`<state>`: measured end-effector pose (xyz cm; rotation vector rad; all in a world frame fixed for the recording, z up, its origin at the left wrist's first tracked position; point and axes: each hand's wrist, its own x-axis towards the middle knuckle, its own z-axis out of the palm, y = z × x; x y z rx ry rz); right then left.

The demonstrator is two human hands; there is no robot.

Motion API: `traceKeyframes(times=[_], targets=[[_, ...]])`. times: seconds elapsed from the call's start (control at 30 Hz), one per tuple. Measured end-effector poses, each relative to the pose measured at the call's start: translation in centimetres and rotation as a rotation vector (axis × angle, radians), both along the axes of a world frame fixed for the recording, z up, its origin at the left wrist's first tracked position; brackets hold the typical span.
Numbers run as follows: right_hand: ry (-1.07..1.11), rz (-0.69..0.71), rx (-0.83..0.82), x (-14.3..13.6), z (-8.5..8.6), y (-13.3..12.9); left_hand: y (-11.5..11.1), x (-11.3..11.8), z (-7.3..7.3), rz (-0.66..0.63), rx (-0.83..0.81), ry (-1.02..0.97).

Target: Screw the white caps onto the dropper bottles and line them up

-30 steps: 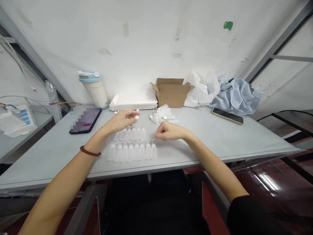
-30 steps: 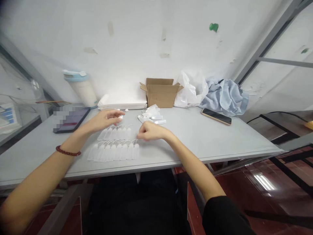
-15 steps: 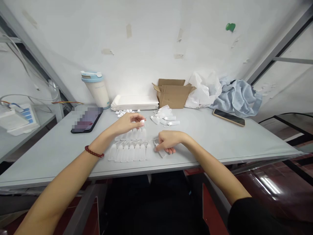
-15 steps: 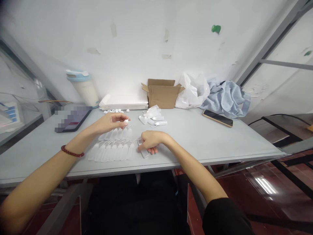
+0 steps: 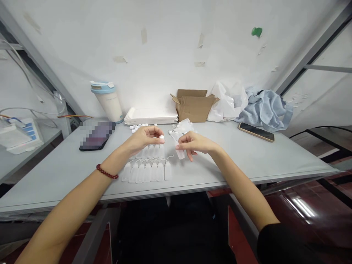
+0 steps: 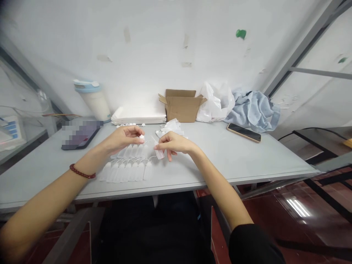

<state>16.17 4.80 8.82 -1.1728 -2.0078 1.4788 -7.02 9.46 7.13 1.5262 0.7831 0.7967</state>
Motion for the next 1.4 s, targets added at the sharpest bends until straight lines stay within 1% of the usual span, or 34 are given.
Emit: traceKeyframes(times=[0.1,0.17,0.27,0.4,0.57,0.63,0.73,0.8,0.9,1.03,1.13,1.3,1.4], targets=[[0.117,-0.085,0.011,-0.5,-0.3,0.0,0.0,0.3,-0.3,-0.002,-0.041,-0.077],[0.177,-0.106,-0.01,-1.0,-0.6,0.1,-0.1,0.6,-0.5,0.001,-0.074,-0.127],[0.264,-0.082,-0.047,-1.4,-1.3,0.2,-0.3,1.0,-0.6,-0.014,-0.123,-0.195],[0.316,-0.049,-0.038,-1.9,-1.9,0.2,-0.5,1.4,-0.7,-0.062,-0.16,-0.274],[0.347,-0.04,-0.032,-2.2,-2.2,0.1,-0.7,1.4,-0.6,-0.165,-0.131,-0.249],[0.372,-0.039,-0.003,-2.3,-2.1,0.0,-0.8,1.3,-0.5,-0.154,-0.108,-0.219],[0.383,-0.043,0.031,-2.4,-2.1,0.0,-0.7,1.0,-0.2,-0.091,-0.089,-0.174],[0.375,-0.054,0.035,-2.5,-2.1,0.0,-0.7,1.0,-0.1,-0.071,-0.079,-0.156],[0.373,-0.073,0.027,-2.5,-2.1,0.1,-0.6,0.9,-0.1,-0.066,-0.075,-0.151],[0.375,-0.11,-0.014,-2.5,-2.3,0.2,-0.6,1.0,-0.2,0.0,-0.072,-0.14],[0.377,-0.134,-0.038,-2.5,-2.5,0.4,-0.6,1.0,0.1,0.014,-0.049,-0.124],[0.434,-0.052,-0.075,-2.3,-2.6,0.5,-0.8,0.9,0.6,0.0,0.009,-0.109],[0.457,-0.031,-0.092,-2.2,-2.6,0.6,-0.8,0.8,0.6,-0.016,0.011,-0.12]])
